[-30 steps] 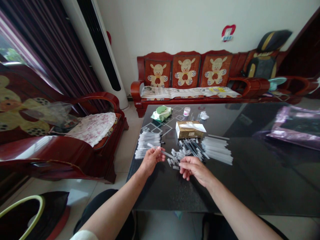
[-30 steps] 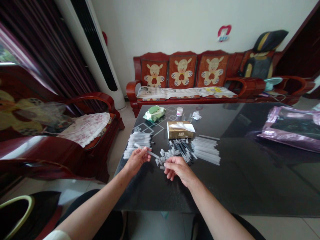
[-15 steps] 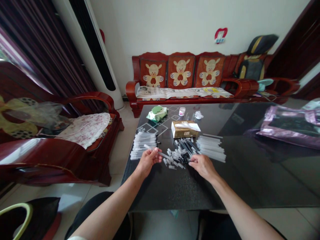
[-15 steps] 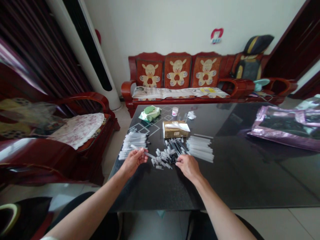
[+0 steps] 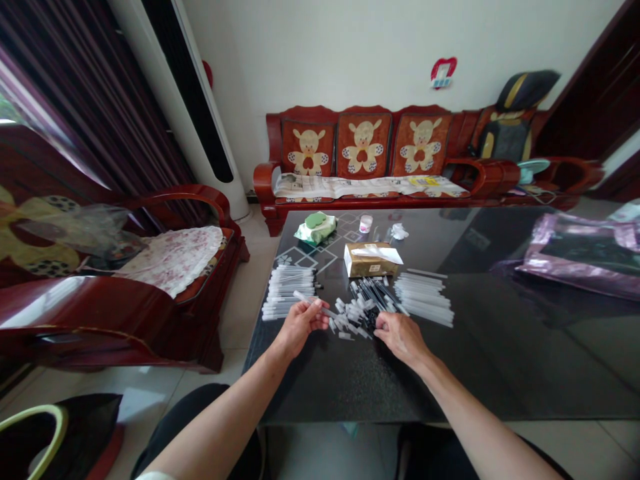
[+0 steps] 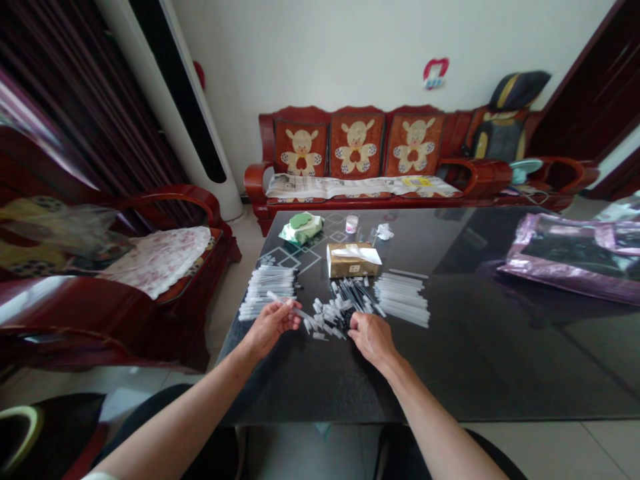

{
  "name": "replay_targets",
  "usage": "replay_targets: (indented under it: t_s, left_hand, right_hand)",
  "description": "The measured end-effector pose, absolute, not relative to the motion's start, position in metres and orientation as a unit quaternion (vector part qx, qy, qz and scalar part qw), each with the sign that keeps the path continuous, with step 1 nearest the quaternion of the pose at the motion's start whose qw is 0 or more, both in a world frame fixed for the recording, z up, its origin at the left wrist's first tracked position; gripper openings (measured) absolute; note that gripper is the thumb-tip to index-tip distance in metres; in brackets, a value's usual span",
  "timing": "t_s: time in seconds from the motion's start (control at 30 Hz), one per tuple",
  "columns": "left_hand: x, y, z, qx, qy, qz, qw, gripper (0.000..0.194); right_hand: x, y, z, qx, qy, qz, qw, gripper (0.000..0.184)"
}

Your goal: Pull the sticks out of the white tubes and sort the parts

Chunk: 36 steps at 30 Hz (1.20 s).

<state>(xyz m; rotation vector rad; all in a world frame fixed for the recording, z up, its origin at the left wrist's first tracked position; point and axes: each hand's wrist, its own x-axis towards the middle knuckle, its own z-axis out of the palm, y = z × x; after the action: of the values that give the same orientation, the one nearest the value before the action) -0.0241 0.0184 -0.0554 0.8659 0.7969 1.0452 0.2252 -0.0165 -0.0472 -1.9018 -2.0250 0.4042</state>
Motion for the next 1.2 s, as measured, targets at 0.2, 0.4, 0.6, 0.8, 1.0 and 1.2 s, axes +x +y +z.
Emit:
replay_targets:
  t_s: [0.2,0.4,0.6,0.8,1.0,1.2]
  left_hand:
    - [-0.018,0.012,-0.052,0.408,0.341,0.449,0.718,0.035]
    - [-0.014,0.011,-0.053,0.41,0.343,0.444,0.719,0.035]
    - [-0.038,0.033,-0.048,0.36,0.363,0.522,0.682,0.03]
    - [-0.049,0.037,-0.047,0.339,0.379,0.55,0.663,0.03]
    - [-0.024,0.017,-0.049,0.402,0.372,0.477,0.688,0.034]
    - [-0.006,0.003,-0.043,0.47,0.348,0.422,0.693,0.034]
  right_hand:
    - [0.206,-0.023,-0.034,-0.579,-0.682,0.349,0.278,0.029]
    - [0.19,-0.028,-0.03,-0.516,-0.666,0.458,0.283,0.025]
    - [0.238,-0.019,-0.02,-0.556,-0.671,0.393,0.294,0.023]
    - [0.276,-0.01,-0.033,-0.711,-0.59,0.236,0.301,0.027]
    - [0.255,-0.008,-0.04,-0.736,-0.63,0.091,0.232,0.022]
    - [0.194,-0.025,-0.038,-0.526,-0.633,0.48,0.304,0.047]
